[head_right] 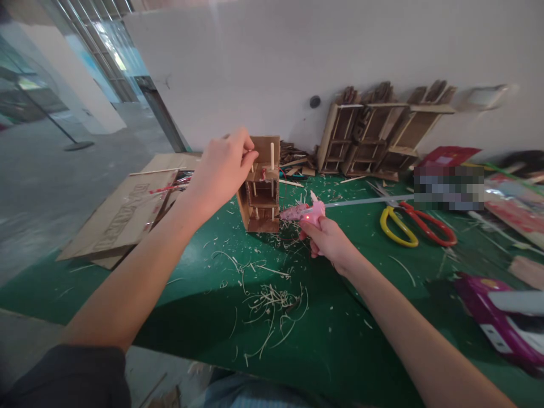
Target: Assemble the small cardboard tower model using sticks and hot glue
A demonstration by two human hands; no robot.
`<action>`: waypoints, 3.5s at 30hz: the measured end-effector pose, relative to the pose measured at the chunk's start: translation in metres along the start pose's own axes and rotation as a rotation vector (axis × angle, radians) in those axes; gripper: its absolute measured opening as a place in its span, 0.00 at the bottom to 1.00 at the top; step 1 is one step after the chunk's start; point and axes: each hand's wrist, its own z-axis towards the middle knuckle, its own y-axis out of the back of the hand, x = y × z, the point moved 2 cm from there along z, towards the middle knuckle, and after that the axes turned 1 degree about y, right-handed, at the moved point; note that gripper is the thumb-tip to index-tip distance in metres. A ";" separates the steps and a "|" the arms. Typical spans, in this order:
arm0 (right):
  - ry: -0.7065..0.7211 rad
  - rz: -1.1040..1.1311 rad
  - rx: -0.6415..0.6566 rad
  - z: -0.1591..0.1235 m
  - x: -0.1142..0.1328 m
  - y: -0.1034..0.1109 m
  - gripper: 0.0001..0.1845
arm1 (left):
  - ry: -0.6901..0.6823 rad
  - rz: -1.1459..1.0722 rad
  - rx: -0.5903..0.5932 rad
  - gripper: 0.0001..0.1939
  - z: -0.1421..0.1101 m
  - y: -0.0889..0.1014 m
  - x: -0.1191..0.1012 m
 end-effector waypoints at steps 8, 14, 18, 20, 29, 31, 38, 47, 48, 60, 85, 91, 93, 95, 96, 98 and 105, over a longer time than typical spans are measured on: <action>-0.011 0.030 -0.013 -0.006 0.000 0.003 0.18 | -0.004 0.010 -0.001 0.08 0.001 0.001 0.000; -0.029 0.010 0.027 -0.001 0.006 0.005 0.21 | 0.015 -0.037 0.015 0.09 0.001 -0.002 0.002; -0.033 0.002 0.062 0.004 0.008 0.005 0.21 | 0.013 -0.020 0.007 0.08 0.000 -0.002 0.001; -0.054 0.028 0.085 0.006 0.008 0.004 0.22 | 0.001 -0.002 -0.001 0.08 -0.001 -0.001 0.000; -0.084 0.058 0.115 0.010 0.012 0.008 0.21 | 0.012 0.007 0.016 0.09 0.000 0.000 0.000; -0.089 0.061 0.115 0.007 0.014 0.009 0.19 | 0.013 -0.001 0.018 0.09 0.000 0.000 0.001; -0.081 0.090 0.121 0.005 0.013 0.011 0.19 | -0.009 -0.023 0.008 0.08 -0.001 0.001 0.001; -0.052 0.037 0.128 0.009 0.007 0.009 0.23 | -0.007 -0.017 -0.002 0.09 0.000 -0.001 0.002; -0.045 0.019 0.128 0.009 0.006 0.009 0.24 | -0.007 -0.013 -0.003 0.09 0.000 -0.001 0.002; 0.085 -0.278 -0.045 -0.007 0.005 0.005 0.18 | -0.018 0.032 -0.010 0.08 0.000 -0.001 0.001; 0.534 -0.717 -0.177 -0.019 0.005 -0.005 0.16 | 0.001 -0.002 -0.003 0.08 0.001 -0.002 0.001; 0.542 -0.764 -0.146 -0.017 0.005 -0.004 0.15 | -0.003 0.045 -0.007 0.08 0.000 -0.001 0.000; 0.517 -0.744 -0.140 -0.017 0.004 -0.004 0.16 | -0.015 0.051 -0.015 0.08 0.000 -0.001 0.000; 0.477 -0.732 -0.151 -0.017 0.004 -0.003 0.17 | -0.015 0.054 -0.012 0.09 0.000 -0.001 0.000; 0.458 -0.730 -0.159 -0.017 0.004 -0.003 0.18 | -0.010 0.051 -0.009 0.09 0.000 -0.001 0.000; 0.439 -0.725 -0.165 -0.016 0.003 -0.002 0.18 | 0.001 0.040 0.000 0.09 0.000 -0.001 0.000; 0.452 -0.704 -0.142 -0.015 0.003 -0.001 0.18 | 0.014 0.034 0.003 0.08 -0.001 -0.002 0.000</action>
